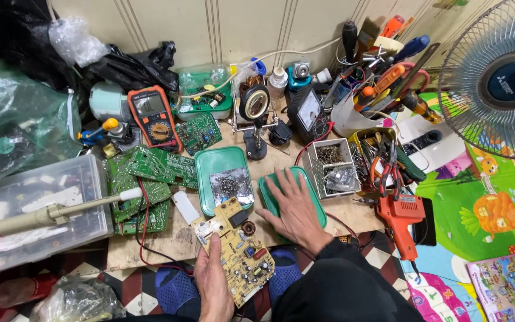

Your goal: Testing electronic circuit boards with a multimeter and sorting components into storage containers.

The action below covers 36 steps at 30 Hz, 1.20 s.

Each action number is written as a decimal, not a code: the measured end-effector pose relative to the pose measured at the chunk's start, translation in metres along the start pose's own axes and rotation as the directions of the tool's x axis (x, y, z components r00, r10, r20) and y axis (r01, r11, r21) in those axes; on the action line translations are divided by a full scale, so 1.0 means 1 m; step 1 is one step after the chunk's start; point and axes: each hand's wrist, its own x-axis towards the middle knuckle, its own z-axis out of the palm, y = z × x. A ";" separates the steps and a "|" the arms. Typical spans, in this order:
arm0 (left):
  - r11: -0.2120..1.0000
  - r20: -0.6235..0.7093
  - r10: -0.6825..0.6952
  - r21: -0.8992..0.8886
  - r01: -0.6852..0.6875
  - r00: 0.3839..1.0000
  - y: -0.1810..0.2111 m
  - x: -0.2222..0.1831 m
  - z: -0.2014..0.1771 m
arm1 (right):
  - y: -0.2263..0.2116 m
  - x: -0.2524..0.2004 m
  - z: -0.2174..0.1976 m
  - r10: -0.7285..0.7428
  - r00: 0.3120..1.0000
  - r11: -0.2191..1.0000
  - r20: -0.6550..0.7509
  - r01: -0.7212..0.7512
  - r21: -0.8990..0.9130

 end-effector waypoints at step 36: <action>0.811 0.501 0.267 0.344 -0.473 0.823 -0.005 0.038 0.114 | 0.121 -0.034 -0.078 0.892 0.452 0.190 0.003 -0.382 0.904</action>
